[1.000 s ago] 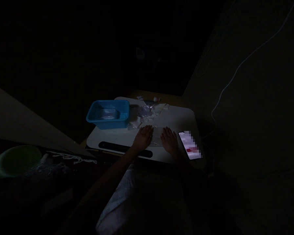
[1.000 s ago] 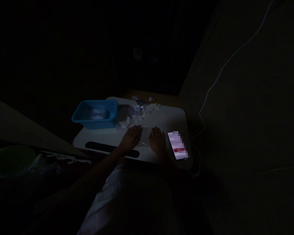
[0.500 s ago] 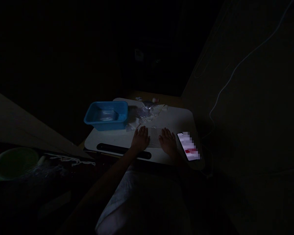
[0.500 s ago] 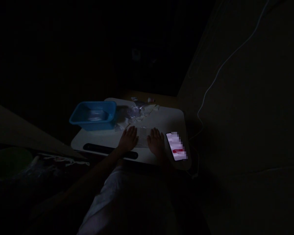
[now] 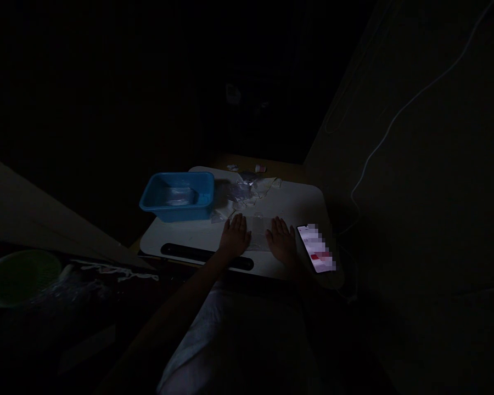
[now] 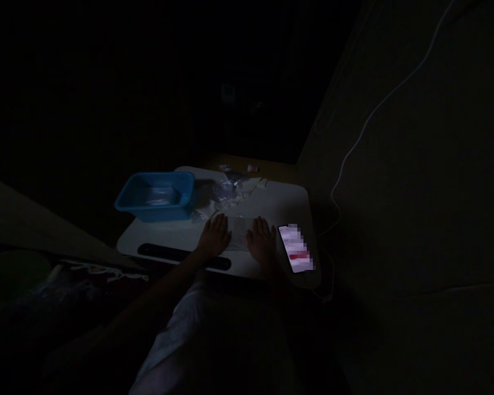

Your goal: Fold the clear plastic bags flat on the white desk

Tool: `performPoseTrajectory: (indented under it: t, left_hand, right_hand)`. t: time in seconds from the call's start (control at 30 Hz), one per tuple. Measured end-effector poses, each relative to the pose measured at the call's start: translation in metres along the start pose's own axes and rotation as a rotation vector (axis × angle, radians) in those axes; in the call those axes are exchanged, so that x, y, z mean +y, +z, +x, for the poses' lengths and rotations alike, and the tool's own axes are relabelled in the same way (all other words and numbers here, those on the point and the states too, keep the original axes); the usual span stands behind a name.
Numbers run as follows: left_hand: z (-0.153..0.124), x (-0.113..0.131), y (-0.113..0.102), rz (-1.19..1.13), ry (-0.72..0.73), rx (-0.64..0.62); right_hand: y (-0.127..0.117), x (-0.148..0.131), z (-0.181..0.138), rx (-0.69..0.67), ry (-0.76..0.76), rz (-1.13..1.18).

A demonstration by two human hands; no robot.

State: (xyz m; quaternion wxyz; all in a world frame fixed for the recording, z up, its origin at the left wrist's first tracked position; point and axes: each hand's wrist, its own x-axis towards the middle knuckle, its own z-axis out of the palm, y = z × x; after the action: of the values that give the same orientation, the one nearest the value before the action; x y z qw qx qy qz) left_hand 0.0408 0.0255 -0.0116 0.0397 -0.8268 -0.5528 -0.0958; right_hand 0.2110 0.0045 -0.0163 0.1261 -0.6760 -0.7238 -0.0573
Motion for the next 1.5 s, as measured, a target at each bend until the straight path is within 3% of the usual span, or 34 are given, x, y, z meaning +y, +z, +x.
performPoseTrajectory:
  t: [0.67, 1.5]
  left_hand:
    - [-0.0006, -0.0024, 0.0049, -0.024, 0.033, 0.083]
    - [-0.0001, -0.0031, 0.0054, -0.030, 0.044, 0.096]
  right_hand:
    - [-0.0016, -0.0007, -0.0006, -0.016, 0.017, 0.017]
    - [-0.0094, -0.0038, 0.0004, -0.037, 0.016, 0.013]
